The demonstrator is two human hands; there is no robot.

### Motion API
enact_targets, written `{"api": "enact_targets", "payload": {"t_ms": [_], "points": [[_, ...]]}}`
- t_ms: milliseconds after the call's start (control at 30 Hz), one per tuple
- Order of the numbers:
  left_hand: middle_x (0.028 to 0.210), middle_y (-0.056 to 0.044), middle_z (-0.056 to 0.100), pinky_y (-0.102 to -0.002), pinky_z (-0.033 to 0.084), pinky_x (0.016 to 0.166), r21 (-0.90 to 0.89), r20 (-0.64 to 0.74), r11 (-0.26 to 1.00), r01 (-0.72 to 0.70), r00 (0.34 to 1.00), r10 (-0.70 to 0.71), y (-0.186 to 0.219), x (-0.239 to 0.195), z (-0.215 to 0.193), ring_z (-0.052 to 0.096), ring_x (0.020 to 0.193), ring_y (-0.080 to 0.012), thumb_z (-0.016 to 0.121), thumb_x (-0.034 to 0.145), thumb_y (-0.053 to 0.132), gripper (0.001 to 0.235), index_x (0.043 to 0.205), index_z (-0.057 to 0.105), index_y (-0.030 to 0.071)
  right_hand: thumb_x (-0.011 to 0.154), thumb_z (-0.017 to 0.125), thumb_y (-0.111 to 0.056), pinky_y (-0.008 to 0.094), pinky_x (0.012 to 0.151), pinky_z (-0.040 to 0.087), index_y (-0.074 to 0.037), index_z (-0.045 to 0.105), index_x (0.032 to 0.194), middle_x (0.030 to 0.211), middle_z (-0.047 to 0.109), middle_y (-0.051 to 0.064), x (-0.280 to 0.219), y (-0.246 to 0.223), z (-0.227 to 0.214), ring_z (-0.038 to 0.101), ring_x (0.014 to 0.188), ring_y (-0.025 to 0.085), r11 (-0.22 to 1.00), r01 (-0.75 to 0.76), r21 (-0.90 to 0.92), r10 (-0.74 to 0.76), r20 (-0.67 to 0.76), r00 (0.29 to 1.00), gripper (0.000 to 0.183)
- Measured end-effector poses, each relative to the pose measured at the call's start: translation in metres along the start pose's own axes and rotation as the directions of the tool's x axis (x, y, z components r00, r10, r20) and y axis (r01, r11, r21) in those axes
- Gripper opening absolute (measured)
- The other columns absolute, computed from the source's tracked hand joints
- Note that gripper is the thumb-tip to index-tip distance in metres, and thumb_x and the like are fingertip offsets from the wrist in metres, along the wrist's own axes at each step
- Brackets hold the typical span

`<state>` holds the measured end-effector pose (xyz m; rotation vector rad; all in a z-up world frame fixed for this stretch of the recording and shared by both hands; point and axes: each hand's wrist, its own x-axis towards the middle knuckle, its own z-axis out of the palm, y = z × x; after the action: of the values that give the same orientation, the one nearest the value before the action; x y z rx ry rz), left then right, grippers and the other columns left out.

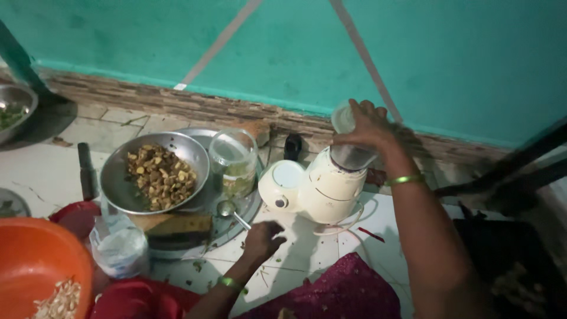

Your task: The person sits on the floor and uses a blender to grind green ingredients into a paste. They add chopped vegetables and herbs to the blender jar, secure the lid, and operate the machine. The person then transfers the blended paste into a glass jar and adds more ingredients for further blending.

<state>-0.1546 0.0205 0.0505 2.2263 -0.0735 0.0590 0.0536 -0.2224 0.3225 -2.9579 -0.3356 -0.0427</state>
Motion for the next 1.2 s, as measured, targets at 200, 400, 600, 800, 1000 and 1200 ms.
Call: {"api": "enact_targets", "payload": {"t_ms": [200, 400, 600, 800, 1000, 1200], "points": [[0.097, -0.009, 0.081, -0.035, 0.061, 0.081, -0.024, -0.005, 0.991, 0.133, 0.991, -0.133, -0.034, -0.039, -0.032, 0.079, 0.086, -0.0225, 0.083, 0.072, 0.025, 0.031, 0.099, 0.08, 0.01, 0.045, 0.094, -0.056, 0.056, 0.12, 0.032, -0.017, 0.027, 0.163, 0.163, 0.034, 0.018, -0.014, -0.006, -0.013, 0.03, 0.148, 0.046, 0.994, 0.041, 0.104, -0.04, -0.014, 0.999, 0.141], [0.094, -0.009, 0.082, -0.034, 0.062, 0.08, -0.057, -0.013, 0.957, 0.286, 0.958, -0.287, -0.072, -0.048, -0.04, 0.08, 0.085, -0.0209, 0.086, 0.07, 0.026, 0.034, 0.101, 0.081, 0.012, 0.069, 0.089, -0.037, 0.049, 0.121, 0.028, -0.018, 0.022, 0.161, 0.162, 0.03, 0.016, -0.035, 0.011, -0.05, 0.032, 0.148, 0.034, 0.717, 0.093, 0.691, -0.035, -0.097, 0.995, 0.115], [0.09, -0.008, 0.083, -0.034, 0.062, 0.078, -0.144, -0.123, 0.96, 0.238, 0.959, -0.256, -0.122, -0.037, -0.03, 0.082, 0.083, -0.0192, 0.087, 0.071, 0.025, 0.033, 0.1, 0.081, 0.012, 0.076, 0.076, -0.02, 0.047, 0.125, 0.03, -0.015, 0.032, 0.158, 0.161, 0.038, 0.014, -0.065, 0.113, -0.017, 0.039, 0.149, 0.031, 0.588, 0.182, 0.788, -0.016, -0.213, 0.977, 0.092], [0.088, -0.009, 0.081, -0.037, 0.061, 0.076, -0.001, -0.227, 0.958, 0.286, 0.933, -0.278, -0.111, -0.001, -0.047, 0.079, 0.082, -0.0221, 0.085, 0.073, 0.029, 0.034, 0.103, 0.08, 0.014, 0.079, 0.062, -0.003, 0.046, 0.129, 0.033, -0.014, 0.045, 0.154, 0.159, 0.048, 0.012, -0.102, 0.132, 0.241, 0.049, 0.148, 0.029, 0.762, 0.324, 0.561, -0.534, 0.26, 0.805, 0.078], [0.106, -0.017, 0.078, -0.038, 0.058, 0.085, -0.273, -0.276, 0.962, -0.033, 0.96, -0.045, 0.022, 0.12, -0.069, 0.077, 0.098, -0.0253, 0.08, 0.082, 0.035, 0.048, 0.116, 0.073, 0.002, 0.087, 0.045, 0.011, 0.046, 0.138, 0.033, -0.013, 0.055, 0.152, 0.153, 0.064, 0.004, -0.103, 0.082, 0.382, 0.061, 0.147, 0.023, 0.121, 0.639, 0.759, -0.938, -0.124, 0.324, 0.07], [0.12, -0.017, 0.07, -0.033, 0.055, 0.092, -0.708, -0.193, 0.684, -0.177, 0.98, 0.054, 0.163, 0.258, -0.024, 0.068, 0.105, -0.0197, 0.085, 0.083, 0.033, 0.067, 0.13, 0.062, -0.008, 0.089, 0.071, -0.016, 0.041, 0.11, 0.044, -0.018, 0.062, 0.139, 0.14, 0.061, 0.018, -0.108, 0.026, 0.325, 0.057, 0.128, 0.034, 0.691, -0.247, 0.679, -0.473, 0.684, 0.555, 0.051]]}}
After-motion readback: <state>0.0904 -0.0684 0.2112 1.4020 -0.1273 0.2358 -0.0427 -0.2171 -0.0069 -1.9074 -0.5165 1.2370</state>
